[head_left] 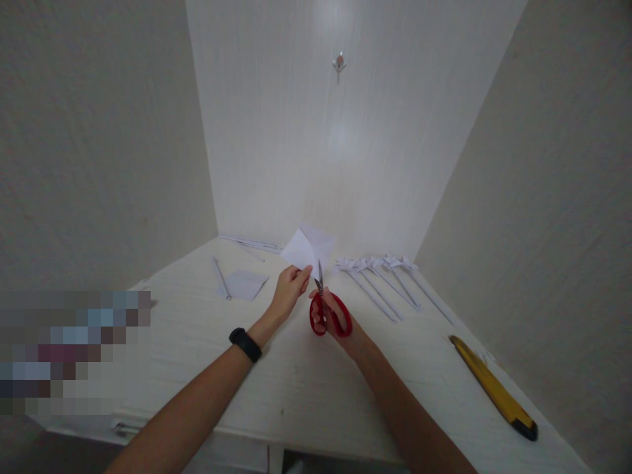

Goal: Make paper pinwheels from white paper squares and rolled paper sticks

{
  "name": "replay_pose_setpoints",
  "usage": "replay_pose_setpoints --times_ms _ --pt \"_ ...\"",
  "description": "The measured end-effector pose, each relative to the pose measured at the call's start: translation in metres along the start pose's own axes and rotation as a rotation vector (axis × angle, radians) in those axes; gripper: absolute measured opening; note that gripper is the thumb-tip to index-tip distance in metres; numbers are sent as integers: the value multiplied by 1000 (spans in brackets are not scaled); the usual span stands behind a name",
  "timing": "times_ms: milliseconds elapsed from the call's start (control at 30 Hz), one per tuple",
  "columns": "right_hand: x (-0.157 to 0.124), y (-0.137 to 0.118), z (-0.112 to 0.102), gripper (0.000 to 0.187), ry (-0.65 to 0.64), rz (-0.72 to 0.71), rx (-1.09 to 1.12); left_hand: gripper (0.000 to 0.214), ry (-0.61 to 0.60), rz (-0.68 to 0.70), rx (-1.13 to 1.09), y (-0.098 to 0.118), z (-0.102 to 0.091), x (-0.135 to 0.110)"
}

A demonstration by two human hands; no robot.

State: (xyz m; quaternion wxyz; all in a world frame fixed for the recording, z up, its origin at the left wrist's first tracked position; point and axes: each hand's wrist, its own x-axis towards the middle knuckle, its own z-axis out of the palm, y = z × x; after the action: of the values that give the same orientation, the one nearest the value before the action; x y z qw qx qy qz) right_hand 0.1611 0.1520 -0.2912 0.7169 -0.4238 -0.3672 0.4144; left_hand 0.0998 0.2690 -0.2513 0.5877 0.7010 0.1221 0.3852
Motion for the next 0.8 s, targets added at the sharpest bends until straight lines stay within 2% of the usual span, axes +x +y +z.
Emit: replay_pose_setpoints --times_ms 267,433,800 --pt "2 0 1 41 32 22 -34 41 -10 -8 -40 -2 0 1" --pt "-4 -6 6 38 57 -33 -125 43 -22 1 -21 -3 0 2" --pt "-4 -11 15 38 167 -25 -242 43 -18 -2 -54 -5 -1 4"
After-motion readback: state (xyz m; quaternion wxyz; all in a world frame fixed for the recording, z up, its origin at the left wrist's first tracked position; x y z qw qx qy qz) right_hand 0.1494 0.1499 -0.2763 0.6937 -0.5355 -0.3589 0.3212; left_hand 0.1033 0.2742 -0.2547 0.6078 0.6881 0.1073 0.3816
